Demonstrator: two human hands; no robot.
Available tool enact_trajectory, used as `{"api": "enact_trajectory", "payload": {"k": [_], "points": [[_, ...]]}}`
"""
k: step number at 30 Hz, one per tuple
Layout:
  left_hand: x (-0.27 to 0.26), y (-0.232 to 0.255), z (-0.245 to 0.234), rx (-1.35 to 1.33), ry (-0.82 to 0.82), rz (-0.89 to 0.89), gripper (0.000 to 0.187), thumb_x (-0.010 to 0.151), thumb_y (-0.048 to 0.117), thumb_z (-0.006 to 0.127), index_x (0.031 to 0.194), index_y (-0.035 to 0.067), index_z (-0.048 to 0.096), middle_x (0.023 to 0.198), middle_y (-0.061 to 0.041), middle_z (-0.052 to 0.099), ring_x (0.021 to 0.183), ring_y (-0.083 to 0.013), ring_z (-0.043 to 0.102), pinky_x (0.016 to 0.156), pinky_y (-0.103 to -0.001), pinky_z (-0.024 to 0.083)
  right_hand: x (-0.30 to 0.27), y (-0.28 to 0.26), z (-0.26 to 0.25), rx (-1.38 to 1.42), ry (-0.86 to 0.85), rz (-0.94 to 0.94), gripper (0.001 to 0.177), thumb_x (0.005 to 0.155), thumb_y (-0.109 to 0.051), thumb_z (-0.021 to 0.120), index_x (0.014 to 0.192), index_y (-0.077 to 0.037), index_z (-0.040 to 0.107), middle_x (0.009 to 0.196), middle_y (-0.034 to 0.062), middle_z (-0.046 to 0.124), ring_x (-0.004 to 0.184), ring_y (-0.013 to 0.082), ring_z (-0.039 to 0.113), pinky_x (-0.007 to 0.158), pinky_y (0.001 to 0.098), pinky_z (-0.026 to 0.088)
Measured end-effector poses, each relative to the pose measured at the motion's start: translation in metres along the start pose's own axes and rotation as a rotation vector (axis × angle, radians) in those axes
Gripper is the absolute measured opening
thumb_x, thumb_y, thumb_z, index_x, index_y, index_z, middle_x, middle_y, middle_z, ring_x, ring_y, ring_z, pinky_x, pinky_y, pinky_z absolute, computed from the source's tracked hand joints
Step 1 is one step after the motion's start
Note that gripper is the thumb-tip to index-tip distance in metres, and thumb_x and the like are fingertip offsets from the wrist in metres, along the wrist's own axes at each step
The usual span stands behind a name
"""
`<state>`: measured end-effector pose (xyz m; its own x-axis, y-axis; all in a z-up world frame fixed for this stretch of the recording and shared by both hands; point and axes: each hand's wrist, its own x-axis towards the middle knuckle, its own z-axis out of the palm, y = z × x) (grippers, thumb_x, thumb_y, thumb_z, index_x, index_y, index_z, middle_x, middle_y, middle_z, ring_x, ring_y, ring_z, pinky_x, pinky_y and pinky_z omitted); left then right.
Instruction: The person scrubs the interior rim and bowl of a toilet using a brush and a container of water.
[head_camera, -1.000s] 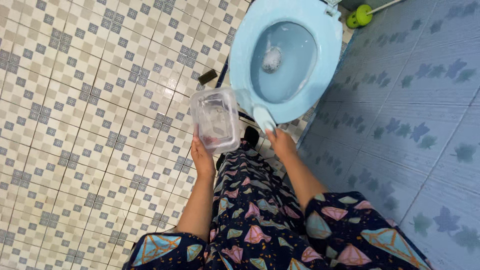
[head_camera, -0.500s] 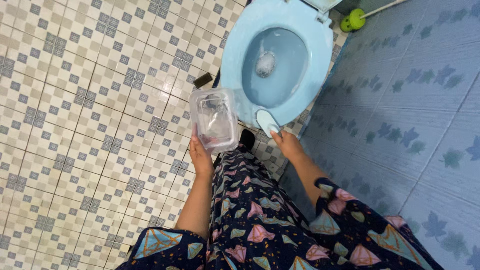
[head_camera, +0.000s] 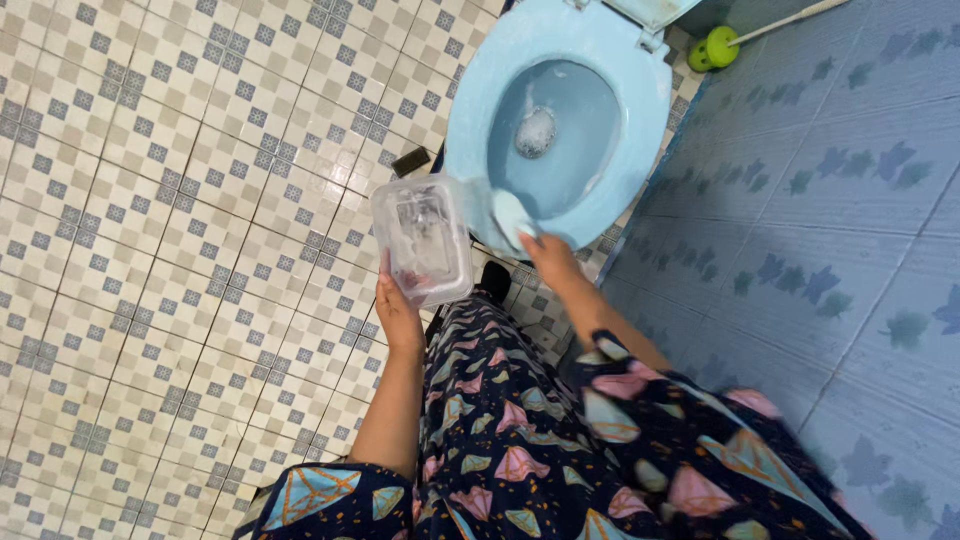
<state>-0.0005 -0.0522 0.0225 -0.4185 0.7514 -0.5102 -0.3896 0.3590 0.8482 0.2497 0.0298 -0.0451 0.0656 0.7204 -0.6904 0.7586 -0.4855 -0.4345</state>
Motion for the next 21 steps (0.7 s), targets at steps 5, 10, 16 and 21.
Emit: {"api": "enact_trajectory", "payload": {"k": [5, 10, 16, 21], "points": [[-0.004, -0.004, 0.004, -0.028, 0.012, -0.023, 0.055, 0.099, 0.046, 0.030, 0.144, 0.015, 0.038, 0.102, -0.006, 0.053, 0.090, -0.0156, 0.056, 0.077, -0.030, 0.051, -0.034, 0.046, -0.024, -0.161, -0.084, -0.040, 0.060, 0.093, -0.058, 0.041, 0.093, -0.003, 0.065, 0.076, 0.0187, 0.065, 0.072, 0.0322, 0.066, 0.069, 0.0433, 0.051], [-0.005, -0.010, 0.005, -0.041, 0.016, -0.009, 0.056, 0.099, 0.045, 0.031, 0.146, 0.014, 0.035, 0.098, -0.007, 0.052, 0.089, -0.0156, 0.055, 0.077, -0.031, 0.051, 0.016, -0.024, 0.018, -0.051, 0.007, -0.227, 0.056, 0.087, -0.052, 0.048, 0.097, 0.000, 0.065, 0.084, 0.0226, 0.066, 0.080, 0.0372, 0.064, 0.072, 0.0464, 0.047], [-0.002, -0.012, 0.005, -0.011, -0.003, 0.028, 0.058, 0.099, 0.046, 0.031, 0.145, 0.011, 0.035, 0.102, -0.008, 0.055, 0.090, -0.0166, 0.057, 0.079, -0.030, 0.050, 0.047, -0.036, 0.018, -0.025, 0.091, -0.298, 0.061, 0.090, -0.055, 0.049, 0.096, 0.003, 0.064, 0.091, 0.0267, 0.064, 0.089, 0.0417, 0.060, 0.079, 0.0456, 0.047], [0.000, -0.009, 0.007, -0.003, 0.018, -0.042, 0.059, 0.096, 0.047, 0.032, 0.144, 0.013, 0.036, 0.101, -0.008, 0.054, 0.088, -0.0162, 0.057, 0.076, -0.030, 0.050, -0.020, 0.063, -0.043, -0.249, -0.053, -0.153, 0.061, 0.090, -0.058, 0.044, 0.098, -0.001, 0.065, 0.084, 0.0196, 0.065, 0.080, 0.0332, 0.063, 0.073, 0.0464, 0.048]]}}
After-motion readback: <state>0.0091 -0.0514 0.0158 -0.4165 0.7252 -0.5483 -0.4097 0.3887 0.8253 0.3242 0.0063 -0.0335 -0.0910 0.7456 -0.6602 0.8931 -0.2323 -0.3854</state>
